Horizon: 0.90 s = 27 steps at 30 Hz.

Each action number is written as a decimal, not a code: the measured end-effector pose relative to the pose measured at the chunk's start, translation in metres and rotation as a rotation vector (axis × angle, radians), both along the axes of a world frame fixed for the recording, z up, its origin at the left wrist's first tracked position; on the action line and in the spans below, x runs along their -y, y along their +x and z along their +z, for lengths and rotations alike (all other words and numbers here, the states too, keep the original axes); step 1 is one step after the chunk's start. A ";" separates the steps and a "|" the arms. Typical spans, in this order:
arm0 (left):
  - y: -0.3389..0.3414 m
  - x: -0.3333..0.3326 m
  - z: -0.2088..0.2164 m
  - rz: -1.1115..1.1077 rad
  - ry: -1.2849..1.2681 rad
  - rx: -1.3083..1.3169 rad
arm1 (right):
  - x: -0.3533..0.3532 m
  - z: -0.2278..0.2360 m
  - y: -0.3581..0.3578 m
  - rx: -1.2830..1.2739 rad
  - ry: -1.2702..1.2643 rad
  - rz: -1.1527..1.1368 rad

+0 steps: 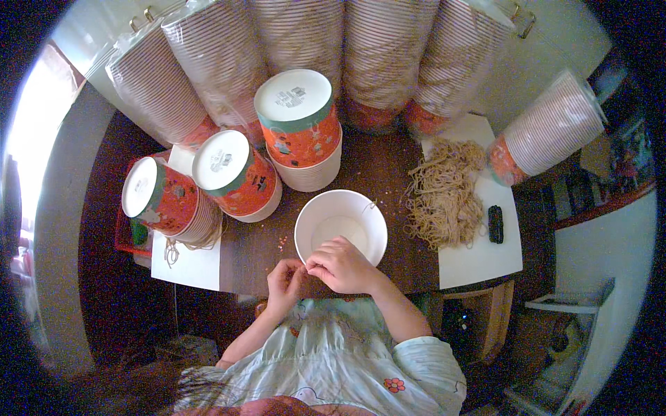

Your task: The recorder is placing individual rubber bands around the upper rims of paper buckets.

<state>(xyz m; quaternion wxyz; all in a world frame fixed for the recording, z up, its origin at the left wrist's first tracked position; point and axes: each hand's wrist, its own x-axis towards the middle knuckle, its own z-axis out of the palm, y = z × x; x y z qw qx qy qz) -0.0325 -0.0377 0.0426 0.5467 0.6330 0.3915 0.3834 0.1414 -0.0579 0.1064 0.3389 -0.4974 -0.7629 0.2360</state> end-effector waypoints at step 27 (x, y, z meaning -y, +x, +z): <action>-0.049 -0.054 0.077 -0.111 0.497 -0.250 | 0.050 0.082 -0.031 -0.008 0.097 0.486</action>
